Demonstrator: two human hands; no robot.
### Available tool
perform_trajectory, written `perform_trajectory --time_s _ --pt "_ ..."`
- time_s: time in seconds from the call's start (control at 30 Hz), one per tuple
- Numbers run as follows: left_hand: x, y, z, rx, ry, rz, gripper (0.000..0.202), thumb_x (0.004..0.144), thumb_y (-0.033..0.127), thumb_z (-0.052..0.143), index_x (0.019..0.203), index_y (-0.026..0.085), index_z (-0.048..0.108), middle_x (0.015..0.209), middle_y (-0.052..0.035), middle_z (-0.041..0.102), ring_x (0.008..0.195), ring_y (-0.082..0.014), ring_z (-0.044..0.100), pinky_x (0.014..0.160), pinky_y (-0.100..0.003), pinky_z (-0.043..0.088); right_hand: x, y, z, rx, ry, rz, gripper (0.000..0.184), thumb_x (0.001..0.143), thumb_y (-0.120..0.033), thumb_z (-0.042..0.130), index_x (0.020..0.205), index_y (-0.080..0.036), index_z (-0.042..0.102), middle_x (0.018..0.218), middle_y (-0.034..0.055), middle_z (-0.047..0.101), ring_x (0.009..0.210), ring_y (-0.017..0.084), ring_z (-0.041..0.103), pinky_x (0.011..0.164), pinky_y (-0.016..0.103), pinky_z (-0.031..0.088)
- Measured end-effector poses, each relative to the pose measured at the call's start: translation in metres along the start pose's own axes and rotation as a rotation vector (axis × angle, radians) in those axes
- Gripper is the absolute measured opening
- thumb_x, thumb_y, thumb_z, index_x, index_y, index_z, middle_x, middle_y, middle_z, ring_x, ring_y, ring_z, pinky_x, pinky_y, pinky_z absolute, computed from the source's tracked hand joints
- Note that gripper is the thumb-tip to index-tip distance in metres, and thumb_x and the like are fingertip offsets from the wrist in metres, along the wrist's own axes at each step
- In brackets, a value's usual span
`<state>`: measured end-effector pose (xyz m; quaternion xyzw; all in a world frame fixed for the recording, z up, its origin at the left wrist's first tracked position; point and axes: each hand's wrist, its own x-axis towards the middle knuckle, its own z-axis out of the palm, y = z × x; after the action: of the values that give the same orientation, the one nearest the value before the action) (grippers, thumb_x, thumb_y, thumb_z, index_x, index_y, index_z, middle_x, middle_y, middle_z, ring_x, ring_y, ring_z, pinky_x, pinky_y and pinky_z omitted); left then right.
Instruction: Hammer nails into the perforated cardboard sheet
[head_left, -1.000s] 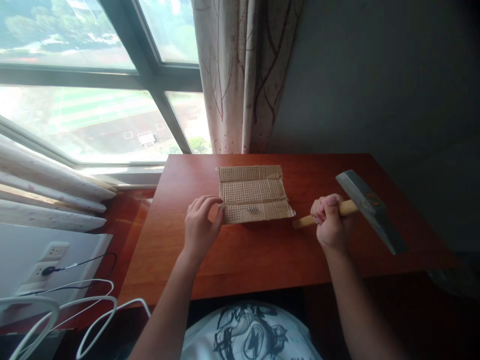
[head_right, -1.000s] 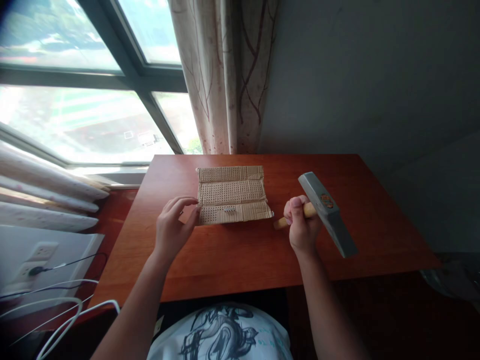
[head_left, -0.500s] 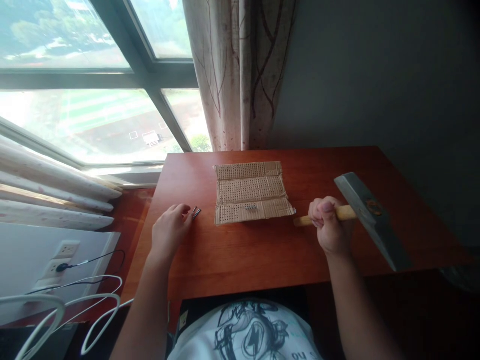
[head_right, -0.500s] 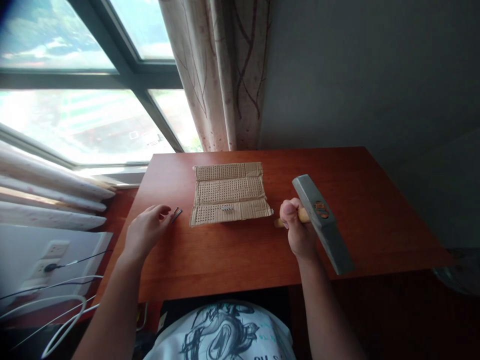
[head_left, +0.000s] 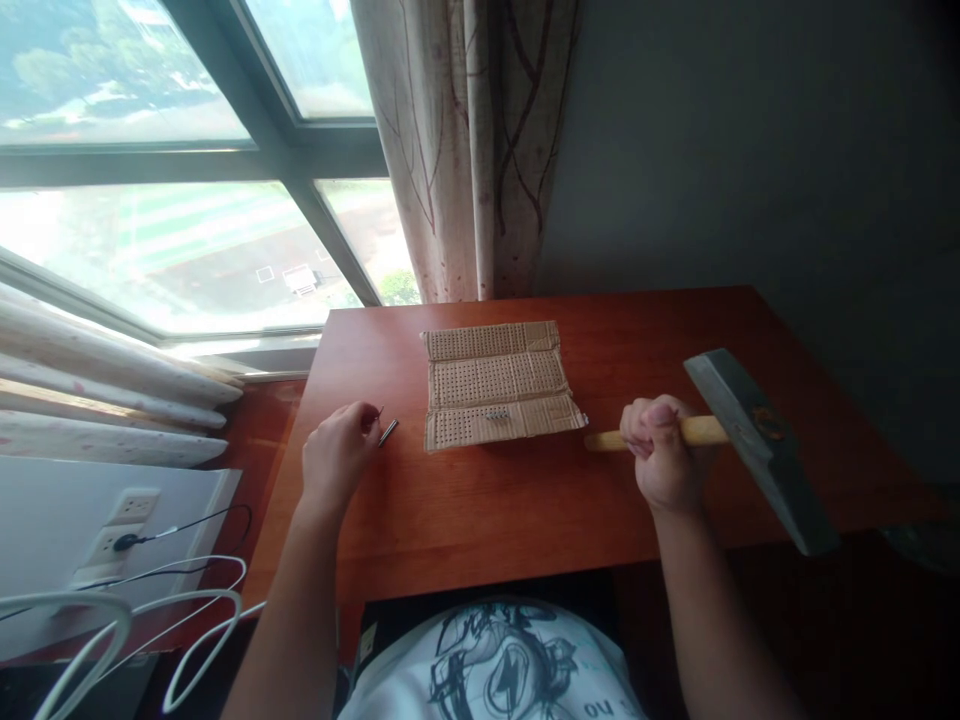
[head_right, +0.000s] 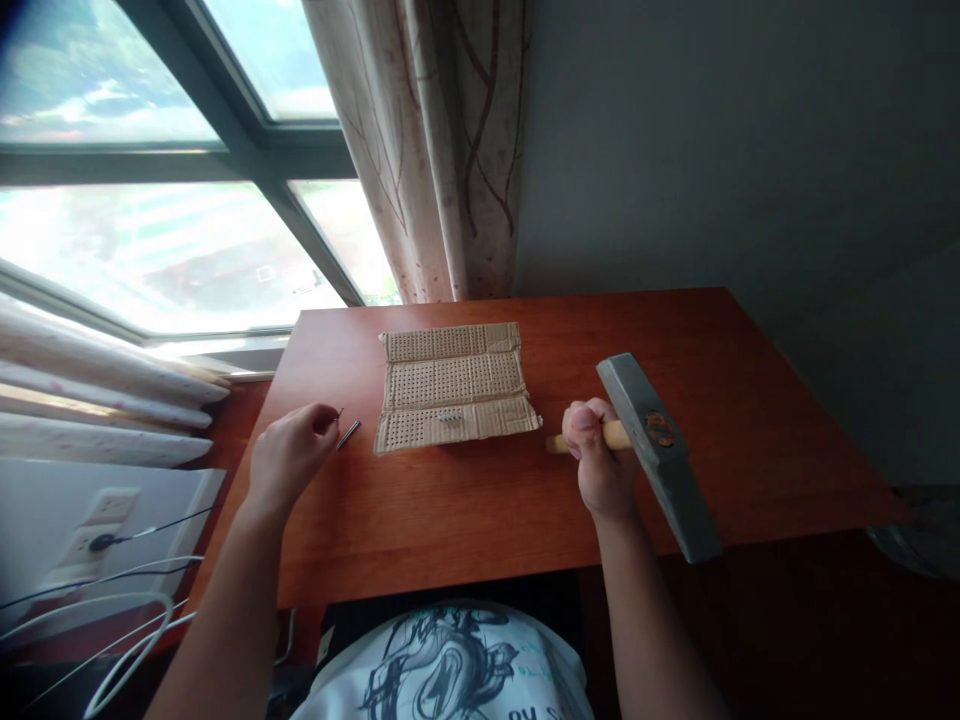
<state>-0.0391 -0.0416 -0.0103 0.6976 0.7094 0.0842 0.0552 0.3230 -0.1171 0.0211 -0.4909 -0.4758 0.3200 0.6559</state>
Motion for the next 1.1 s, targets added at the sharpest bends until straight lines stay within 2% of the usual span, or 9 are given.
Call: perform_trajectory --time_s 0.1,0.17,0.27,0.4,0.53,0.77,1.1 --pt "-0.002 0.011 -0.01 -0.449 0.102 -0.013 0.02 0.081 0.037 0.063 0.092 0.022 0.069 0.086 -0.0032 0.074 0.076 -0.0194 0.07 0.07 -0.029 0.053 -0.001 0.0 -0.001 -0.021 -0.01 -0.005 0.048 0.095 -0.051 0.05 0.062 -0.023 0.03 0.052 -0.0066 0.025 0.045 0.01 0.026 0.044 0.027 0.022" --pt "-0.007 0.026 -0.019 -0.739 0.111 0.004 0.025 0.079 0.038 0.068 0.094 0.02 0.07 0.087 -0.0033 0.074 0.075 -0.0175 0.07 0.071 -0.028 0.056 -0.001 0.0 -0.001 -0.035 -0.02 -0.005 0.047 0.095 -0.05 0.049 0.062 -0.023 0.03 0.052 -0.0065 0.025 0.045 0.01 0.026 0.044 0.027 0.022" --pt "-0.017 0.055 -0.03 -0.94 0.089 0.093 0.022 0.078 0.036 0.072 0.089 0.018 0.07 0.085 -0.004 0.073 0.075 -0.0168 0.069 0.071 -0.028 0.057 -0.002 0.0 0.0 -0.038 -0.031 -0.003 0.047 0.096 -0.049 0.049 0.062 -0.023 0.029 0.051 -0.0065 0.025 0.045 0.01 0.026 0.044 0.027 0.022" --pt "-0.025 0.09 -0.029 -0.909 0.081 0.242 0.015 0.082 0.031 0.07 0.088 0.018 0.071 0.081 -0.0029 0.073 0.069 -0.0142 0.066 0.067 -0.026 0.056 -0.001 0.0 0.0 0.012 -0.03 -0.017 0.046 0.096 -0.045 0.051 0.062 -0.022 0.031 0.051 -0.0064 0.025 0.045 0.01 0.026 0.044 0.028 0.02" --pt "-0.025 0.107 -0.017 -0.782 0.139 0.331 0.009 0.084 0.026 0.067 0.088 0.02 0.071 0.079 -0.0013 0.073 0.066 -0.0125 0.064 0.066 -0.025 0.054 -0.002 -0.001 0.0 0.001 -0.02 0.0 0.046 0.096 -0.045 0.051 0.061 -0.022 0.031 0.051 -0.0061 0.025 0.045 0.01 0.026 0.045 0.028 0.02" --pt "-0.023 0.109 -0.006 -0.686 0.125 0.344 0.01 0.087 0.022 0.062 0.089 0.02 0.072 0.082 -0.0002 0.075 0.064 -0.0113 0.064 0.063 -0.022 0.052 -0.002 0.0 0.0 0.039 -0.016 -0.004 0.046 0.095 -0.045 0.053 0.061 -0.022 0.031 0.052 -0.0065 0.026 0.045 0.009 0.026 0.044 0.027 0.02" --pt "-0.024 0.109 0.001 -0.65 0.171 0.391 0.009 0.086 0.021 0.065 0.09 0.02 0.072 0.084 -0.0009 0.076 0.065 -0.0112 0.066 0.06 -0.02 0.05 -0.002 0.0 0.0 0.062 -0.009 -0.024 0.046 0.095 -0.044 0.054 0.061 -0.022 0.033 0.051 -0.0068 0.027 0.044 0.008 0.026 0.044 0.027 0.019"
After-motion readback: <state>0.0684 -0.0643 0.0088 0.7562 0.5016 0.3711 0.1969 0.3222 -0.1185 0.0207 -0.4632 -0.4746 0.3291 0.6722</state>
